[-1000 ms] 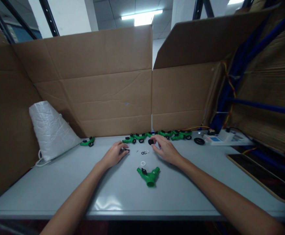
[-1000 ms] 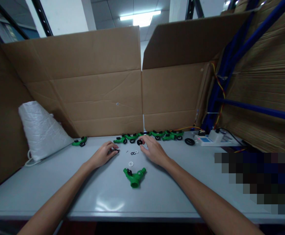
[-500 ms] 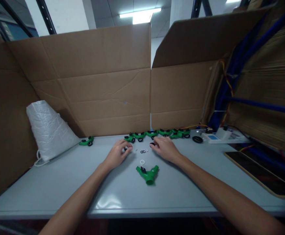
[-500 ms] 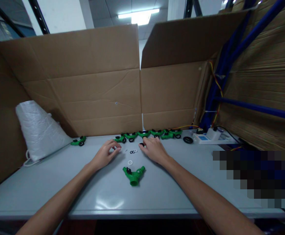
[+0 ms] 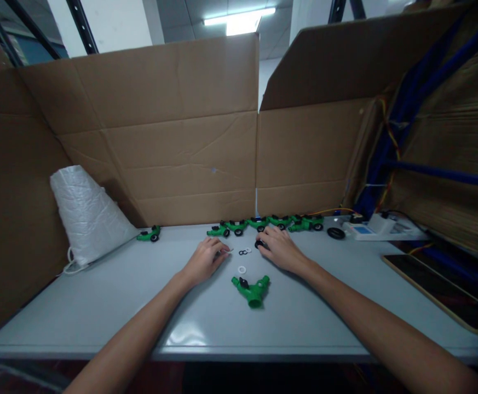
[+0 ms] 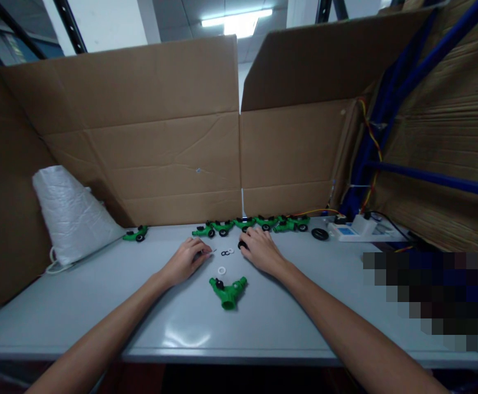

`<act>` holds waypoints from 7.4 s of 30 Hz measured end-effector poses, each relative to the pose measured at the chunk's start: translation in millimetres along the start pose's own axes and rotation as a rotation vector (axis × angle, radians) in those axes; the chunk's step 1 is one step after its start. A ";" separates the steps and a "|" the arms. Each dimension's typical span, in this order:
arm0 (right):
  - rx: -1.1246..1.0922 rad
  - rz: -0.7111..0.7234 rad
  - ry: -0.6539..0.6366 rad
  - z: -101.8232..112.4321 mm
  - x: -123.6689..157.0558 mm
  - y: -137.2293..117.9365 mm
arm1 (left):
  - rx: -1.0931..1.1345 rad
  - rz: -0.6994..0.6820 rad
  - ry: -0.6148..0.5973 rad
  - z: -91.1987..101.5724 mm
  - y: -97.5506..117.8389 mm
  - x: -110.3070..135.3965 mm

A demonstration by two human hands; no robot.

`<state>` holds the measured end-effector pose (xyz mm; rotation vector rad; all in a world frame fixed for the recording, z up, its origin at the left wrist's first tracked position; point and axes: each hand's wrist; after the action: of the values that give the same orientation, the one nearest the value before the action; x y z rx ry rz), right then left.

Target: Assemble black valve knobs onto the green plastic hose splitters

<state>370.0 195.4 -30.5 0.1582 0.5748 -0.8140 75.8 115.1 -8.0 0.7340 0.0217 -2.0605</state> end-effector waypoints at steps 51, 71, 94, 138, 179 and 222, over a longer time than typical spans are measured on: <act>-0.688 0.258 -0.188 41.2 16.8 -78.2 | -0.057 0.296 0.238 16.5 -8.3 -1.0; -0.960 -0.112 0.167 27.6 8.3 -74.5 | 0.908 0.327 0.046 3.3 41.4 -10.8; 0.102 0.473 0.408 42.6 3.6 -64.6 | 1.181 0.481 -0.012 1.0 49.3 -7.2; -0.779 0.055 0.216 30.4 7.6 -79.4 | 0.717 0.298 0.220 10.5 62.1 -6.5; 0.087 0.549 0.422 45.8 10.9 -78.5 | 0.888 0.390 0.116 10.1 61.7 -7.2; -1.496 -0.311 -0.153 38.7 1.7 -94.7 | 0.335 0.223 0.364 14.4 74.2 -3.4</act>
<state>318.7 116.0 8.7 -1.3737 0.9373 -0.5071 127.4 70.6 24.8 1.2527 -0.1954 -1.7132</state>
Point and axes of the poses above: each hand's wrist, its own x-axis away from the middle knuckle, its own z-axis out of the back of the hand, y = z × x, and after that the axes turned 6 degrees about y, right-handed
